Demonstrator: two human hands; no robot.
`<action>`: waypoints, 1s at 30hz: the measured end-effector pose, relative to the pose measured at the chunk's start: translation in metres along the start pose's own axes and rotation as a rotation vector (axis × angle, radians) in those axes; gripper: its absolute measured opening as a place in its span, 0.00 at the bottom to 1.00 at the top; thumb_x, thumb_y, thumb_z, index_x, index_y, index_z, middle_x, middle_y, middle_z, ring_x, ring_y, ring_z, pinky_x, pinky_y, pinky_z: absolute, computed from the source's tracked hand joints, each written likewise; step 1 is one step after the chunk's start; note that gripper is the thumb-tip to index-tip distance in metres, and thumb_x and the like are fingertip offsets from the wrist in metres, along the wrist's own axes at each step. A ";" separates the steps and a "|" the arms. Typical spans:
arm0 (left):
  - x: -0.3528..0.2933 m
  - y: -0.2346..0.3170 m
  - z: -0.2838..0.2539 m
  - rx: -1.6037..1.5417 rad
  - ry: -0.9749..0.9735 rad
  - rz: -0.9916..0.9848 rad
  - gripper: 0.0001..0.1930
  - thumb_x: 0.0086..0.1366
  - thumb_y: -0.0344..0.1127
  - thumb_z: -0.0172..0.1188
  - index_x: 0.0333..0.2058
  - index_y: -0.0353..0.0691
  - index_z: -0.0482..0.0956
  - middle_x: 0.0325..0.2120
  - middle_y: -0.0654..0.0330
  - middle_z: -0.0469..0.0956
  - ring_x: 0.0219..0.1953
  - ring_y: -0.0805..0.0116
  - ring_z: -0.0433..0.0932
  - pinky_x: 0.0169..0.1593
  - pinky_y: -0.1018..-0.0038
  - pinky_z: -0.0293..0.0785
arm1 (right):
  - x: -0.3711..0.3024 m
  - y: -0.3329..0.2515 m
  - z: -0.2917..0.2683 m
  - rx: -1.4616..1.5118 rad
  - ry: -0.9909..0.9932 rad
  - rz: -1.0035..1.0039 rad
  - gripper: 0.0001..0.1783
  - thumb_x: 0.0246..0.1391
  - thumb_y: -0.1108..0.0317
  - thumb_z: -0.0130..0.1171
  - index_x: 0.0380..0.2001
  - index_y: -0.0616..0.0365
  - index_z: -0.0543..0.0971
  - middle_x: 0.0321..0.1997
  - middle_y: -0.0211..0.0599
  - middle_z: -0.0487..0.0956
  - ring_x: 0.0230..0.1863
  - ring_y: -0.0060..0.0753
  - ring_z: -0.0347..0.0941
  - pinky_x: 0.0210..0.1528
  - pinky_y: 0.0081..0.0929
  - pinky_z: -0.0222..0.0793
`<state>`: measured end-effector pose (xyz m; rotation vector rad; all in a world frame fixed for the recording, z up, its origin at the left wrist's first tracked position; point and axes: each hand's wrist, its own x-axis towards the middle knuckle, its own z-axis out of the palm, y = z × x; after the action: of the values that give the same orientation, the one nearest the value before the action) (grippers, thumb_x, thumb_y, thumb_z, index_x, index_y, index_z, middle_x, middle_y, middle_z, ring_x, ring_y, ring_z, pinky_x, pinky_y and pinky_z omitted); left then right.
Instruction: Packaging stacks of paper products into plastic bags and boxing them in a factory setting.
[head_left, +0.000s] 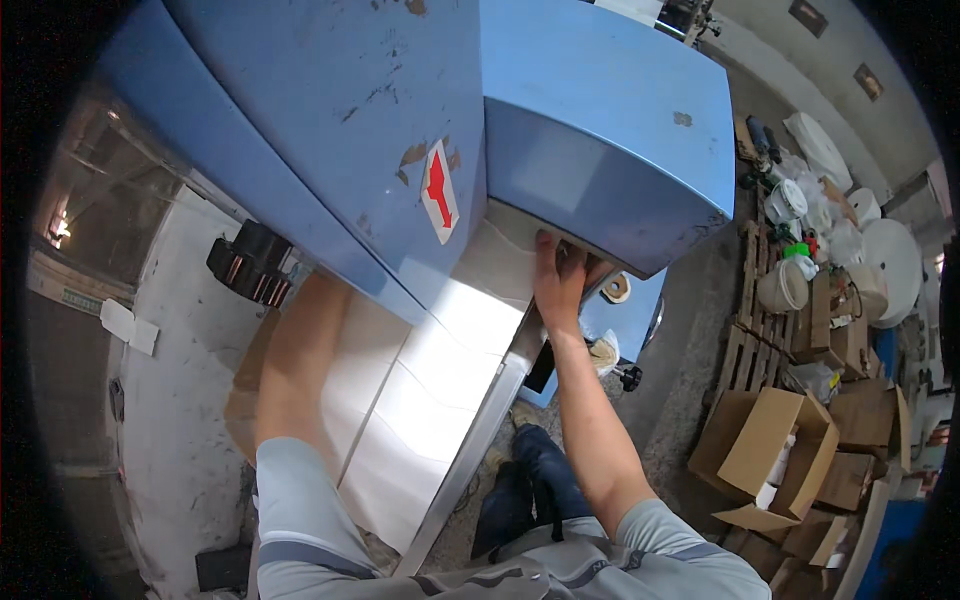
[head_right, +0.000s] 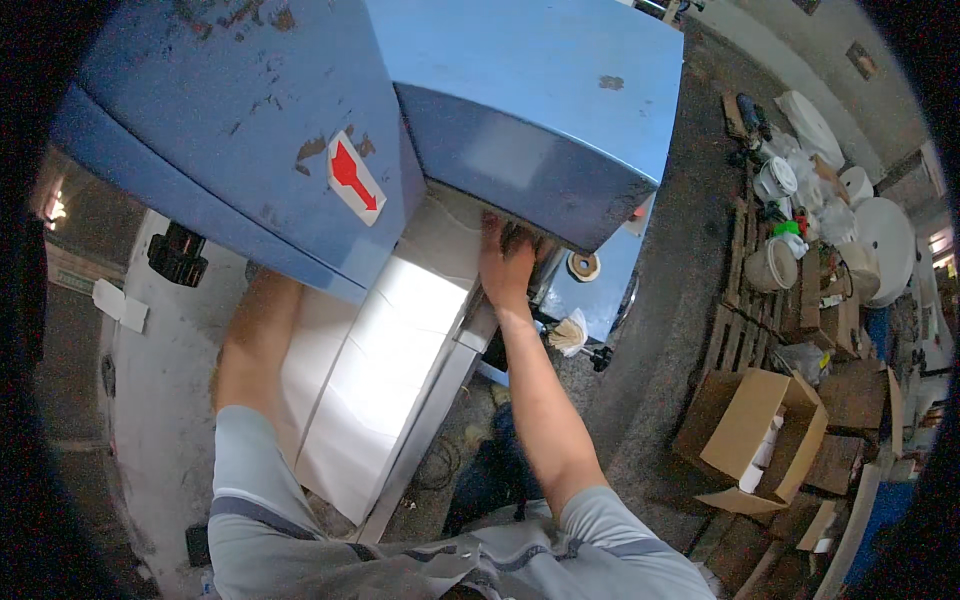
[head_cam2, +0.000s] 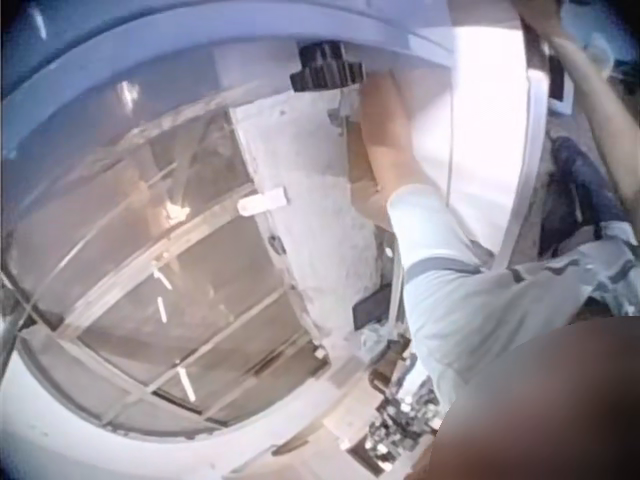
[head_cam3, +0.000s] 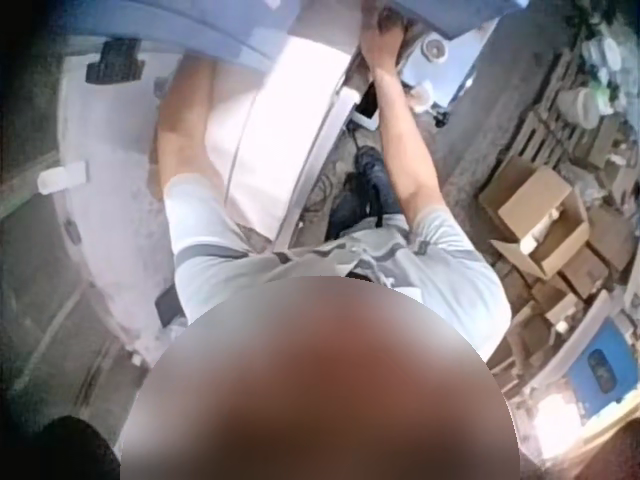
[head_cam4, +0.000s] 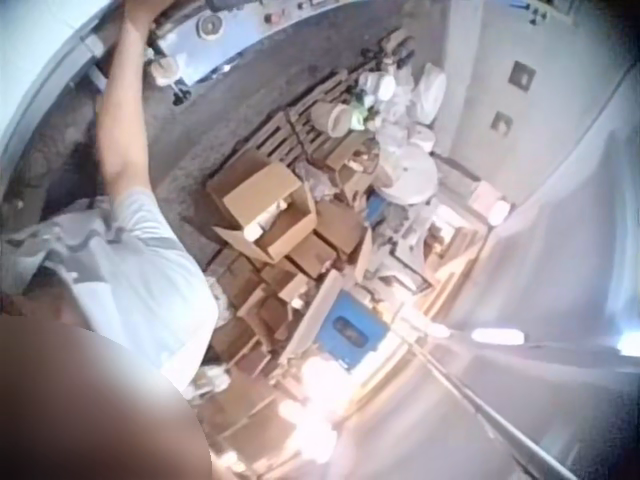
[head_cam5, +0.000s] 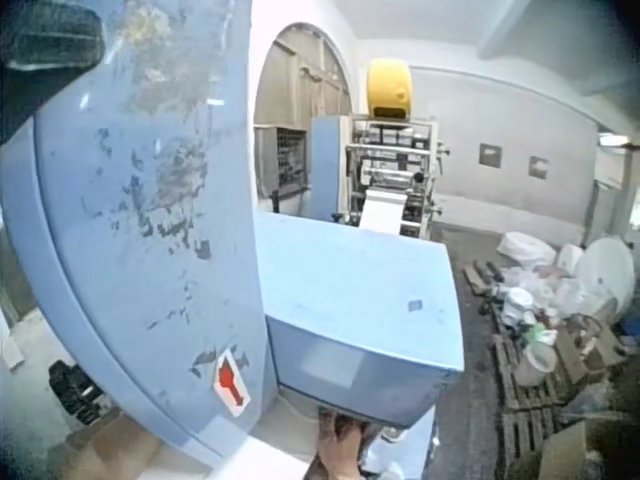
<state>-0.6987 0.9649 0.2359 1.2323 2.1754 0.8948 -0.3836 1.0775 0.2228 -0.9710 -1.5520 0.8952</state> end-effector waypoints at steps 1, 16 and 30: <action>0.001 0.000 0.000 0.000 0.002 0.001 0.24 0.71 0.46 0.48 0.58 0.36 0.71 0.57 0.48 0.72 0.60 0.56 0.68 0.63 0.65 0.61 | 0.000 -0.001 0.000 0.000 0.000 -0.001 0.25 0.61 0.55 0.59 0.49 0.69 0.73 0.48 0.46 0.76 0.51 0.39 0.70 0.56 0.32 0.62; -0.010 0.006 0.005 0.002 -0.002 0.040 0.25 0.71 0.46 0.48 0.59 0.36 0.70 0.58 0.48 0.70 0.61 0.56 0.66 0.64 0.65 0.59 | -0.001 0.000 -0.009 0.051 -0.158 0.039 0.25 0.63 0.60 0.52 0.56 0.69 0.68 0.56 0.51 0.73 0.58 0.43 0.66 0.64 0.30 0.53; -0.015 -0.003 0.003 0.001 -0.023 0.073 0.25 0.71 0.46 0.48 0.60 0.37 0.69 0.59 0.49 0.69 0.62 0.56 0.65 0.65 0.66 0.58 | -0.013 -0.027 -0.019 -0.054 -0.224 0.139 0.32 0.60 0.53 0.53 0.59 0.64 0.65 0.57 0.63 0.71 0.59 0.64 0.66 0.62 0.44 0.59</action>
<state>-0.6913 0.9514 0.2326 1.3241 2.1253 0.9040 -0.3673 1.0564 0.2460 -1.0555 -1.7199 1.0954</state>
